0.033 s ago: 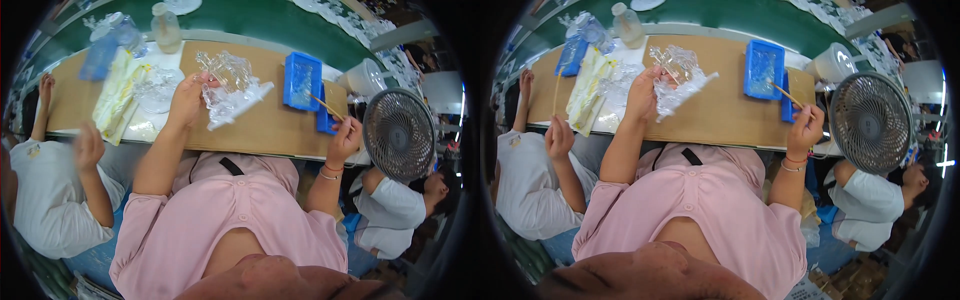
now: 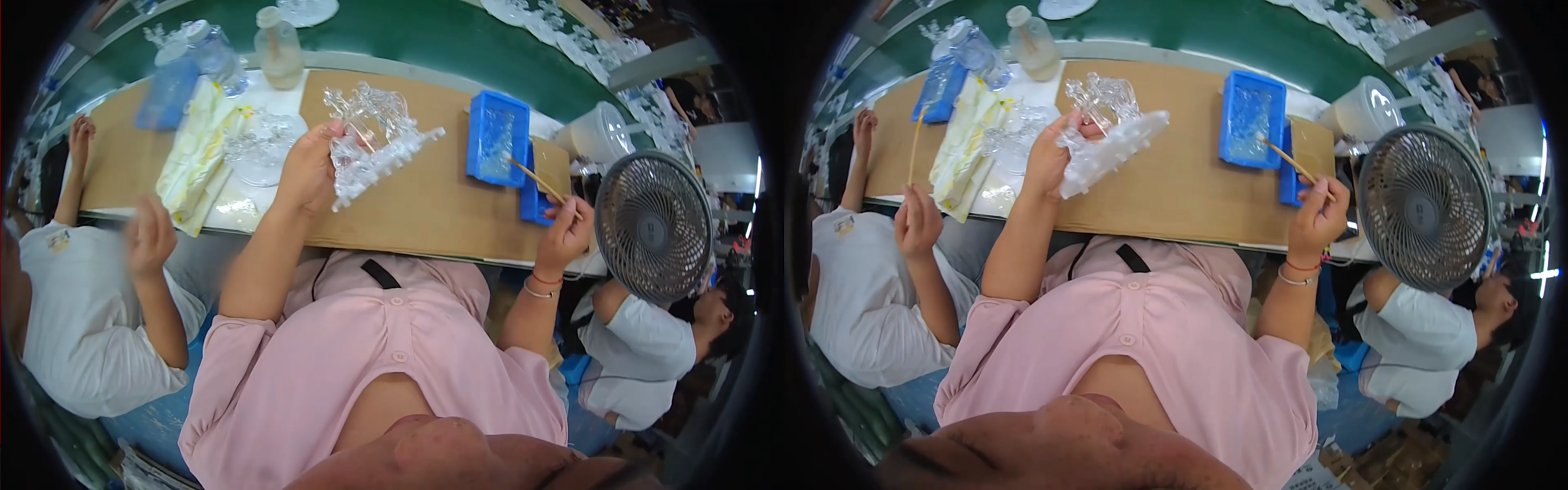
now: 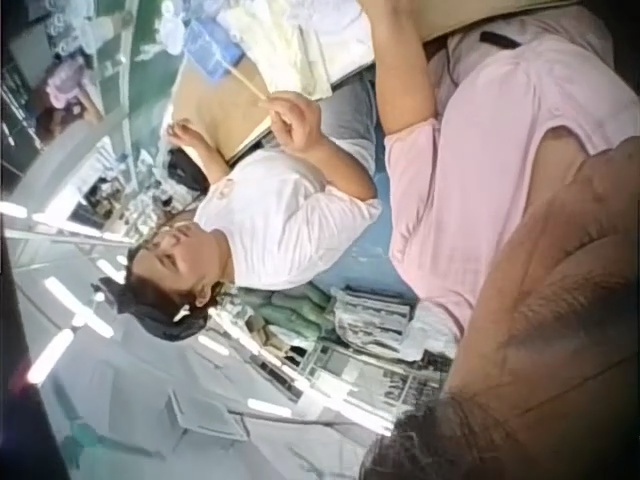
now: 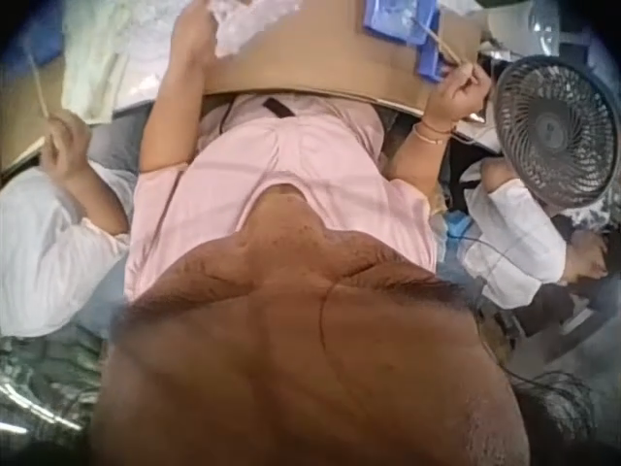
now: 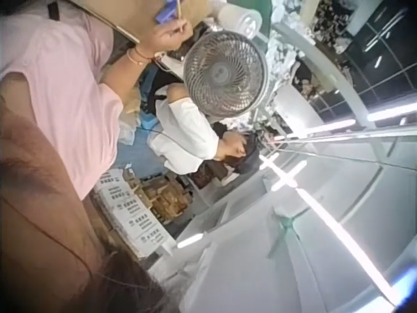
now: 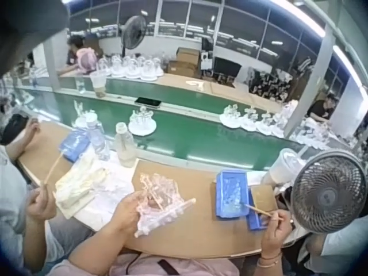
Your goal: Assembling decorative snowflake lights by applying adhesive to plastic parts.
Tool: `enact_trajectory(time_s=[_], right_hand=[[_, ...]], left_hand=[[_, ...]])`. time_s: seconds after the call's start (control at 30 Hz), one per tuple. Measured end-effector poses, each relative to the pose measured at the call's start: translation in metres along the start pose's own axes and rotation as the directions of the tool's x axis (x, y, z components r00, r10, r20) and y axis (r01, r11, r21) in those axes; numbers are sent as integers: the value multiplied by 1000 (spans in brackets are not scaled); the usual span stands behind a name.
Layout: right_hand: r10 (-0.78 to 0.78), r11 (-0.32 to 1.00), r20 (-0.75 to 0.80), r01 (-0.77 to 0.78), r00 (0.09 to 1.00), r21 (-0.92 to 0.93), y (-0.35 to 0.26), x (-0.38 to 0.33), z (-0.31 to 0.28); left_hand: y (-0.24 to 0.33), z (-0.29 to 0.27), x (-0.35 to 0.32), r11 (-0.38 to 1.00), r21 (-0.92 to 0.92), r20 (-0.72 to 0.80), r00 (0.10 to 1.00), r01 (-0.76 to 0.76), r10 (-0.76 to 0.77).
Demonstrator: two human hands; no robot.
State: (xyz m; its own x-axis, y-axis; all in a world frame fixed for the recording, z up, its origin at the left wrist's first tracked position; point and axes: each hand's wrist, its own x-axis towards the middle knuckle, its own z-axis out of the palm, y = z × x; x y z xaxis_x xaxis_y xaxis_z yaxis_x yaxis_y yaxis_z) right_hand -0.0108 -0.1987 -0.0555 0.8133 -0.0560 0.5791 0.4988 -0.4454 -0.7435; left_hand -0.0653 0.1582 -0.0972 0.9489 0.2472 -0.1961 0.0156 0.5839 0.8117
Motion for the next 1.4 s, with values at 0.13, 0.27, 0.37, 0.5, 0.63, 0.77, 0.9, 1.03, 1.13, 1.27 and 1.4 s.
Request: enact_trajectory(time_s=[0.13,0.27,0.37,0.5,0.63,0.77,0.9,1.03,1.13,1.27,1.4], right_hand=[[9,1000,18,-9,1000,-18,2,2,1],[2,999,25,-1,1000,-42,0,2,3],[8,998,34,-6,999,-64,-1,4,4],[-20,997,8,20,1000,-72,-6,4,10],[-71,993,122,83,990,-90,-5,3,11],[-107,971,246,154,963,-181,-13,4,12],[-206,924,314,290,927,-249,-9,8,14],[-217,917,344,312,913,-248,-8,6,17],[-279,901,337,367,899,-233,-11,8,19],[-244,928,300,312,922,-204,-11,8,19],[-236,952,187,266,953,-151,-11,1,12]], left_hand=[[1,0,-14,920,-330,62,977,212,-203],[2,-2,-15,805,-533,239,959,262,-154],[-2,-15,-12,908,-376,159,978,187,-136],[5,7,-15,963,96,-49,965,-250,256],[0,16,-25,263,891,224,863,-370,454],[0,27,-31,99,939,275,891,-330,362],[11,27,-36,274,842,320,839,-465,440],[16,23,-42,310,800,351,819,-515,454],[17,21,-45,266,822,355,818,-504,453],[19,24,-49,529,771,218,927,-355,305],[27,23,-48,477,815,250,942,-329,223]])
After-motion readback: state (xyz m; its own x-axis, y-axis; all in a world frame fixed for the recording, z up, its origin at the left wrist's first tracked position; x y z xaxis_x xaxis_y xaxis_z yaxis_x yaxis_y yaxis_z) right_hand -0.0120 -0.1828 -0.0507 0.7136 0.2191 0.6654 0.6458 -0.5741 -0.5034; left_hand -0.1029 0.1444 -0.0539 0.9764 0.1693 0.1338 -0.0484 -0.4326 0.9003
